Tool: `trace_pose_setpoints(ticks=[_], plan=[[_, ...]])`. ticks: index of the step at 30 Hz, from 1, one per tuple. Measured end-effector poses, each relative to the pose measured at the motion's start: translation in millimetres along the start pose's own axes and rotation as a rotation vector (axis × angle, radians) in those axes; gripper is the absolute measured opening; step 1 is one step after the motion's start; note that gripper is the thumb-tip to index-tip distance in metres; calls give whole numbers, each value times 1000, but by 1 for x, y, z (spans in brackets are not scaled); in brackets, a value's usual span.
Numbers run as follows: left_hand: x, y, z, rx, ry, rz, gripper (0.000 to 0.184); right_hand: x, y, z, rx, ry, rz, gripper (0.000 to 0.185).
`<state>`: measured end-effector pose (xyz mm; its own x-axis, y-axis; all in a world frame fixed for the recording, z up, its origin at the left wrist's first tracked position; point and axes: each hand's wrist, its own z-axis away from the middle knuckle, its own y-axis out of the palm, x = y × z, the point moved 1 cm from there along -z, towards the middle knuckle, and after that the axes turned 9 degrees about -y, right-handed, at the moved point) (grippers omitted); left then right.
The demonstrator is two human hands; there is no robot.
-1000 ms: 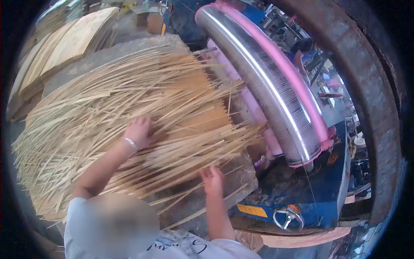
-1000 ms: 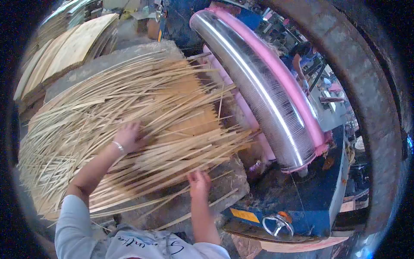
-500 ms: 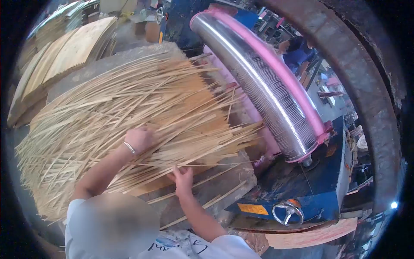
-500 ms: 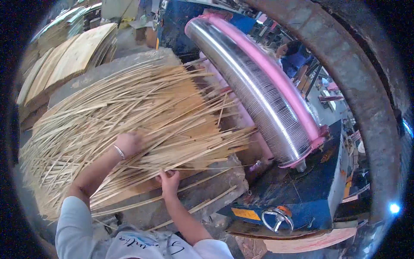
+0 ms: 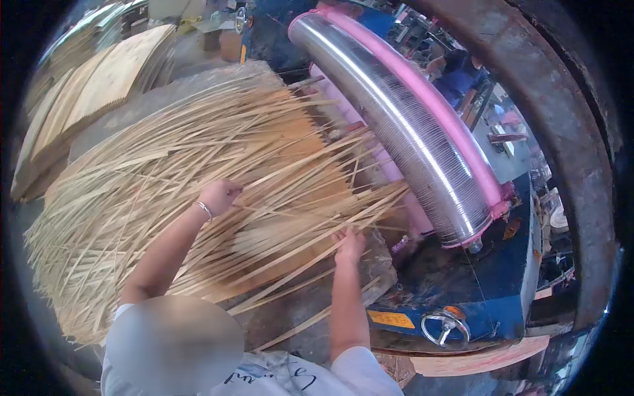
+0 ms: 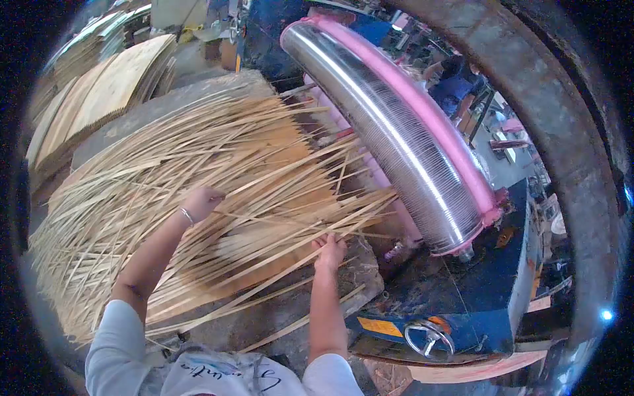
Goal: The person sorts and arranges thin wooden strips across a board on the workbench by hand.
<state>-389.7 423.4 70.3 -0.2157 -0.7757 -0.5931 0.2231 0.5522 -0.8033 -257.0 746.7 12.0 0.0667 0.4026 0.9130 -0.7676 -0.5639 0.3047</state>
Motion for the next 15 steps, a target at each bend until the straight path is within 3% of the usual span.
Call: trace_pose_setpoints(ticks=[4,7,10,13,15], plan=[[17,12,17,145,-72,202,15,0,3,13,103,84,45,29],[13,9,29,145,-26,-7,21,-5,11,35,134,52,-112,34],[11,14,42,253,-167,349,22,-8,32,58,140,-33,-104,44],[-18,3,58,284,-180,181,23,-23,45,79,175,-8,-46,48],[-9,25,49,232,-171,239,23,-34,53,99,228,55,-26,49]])
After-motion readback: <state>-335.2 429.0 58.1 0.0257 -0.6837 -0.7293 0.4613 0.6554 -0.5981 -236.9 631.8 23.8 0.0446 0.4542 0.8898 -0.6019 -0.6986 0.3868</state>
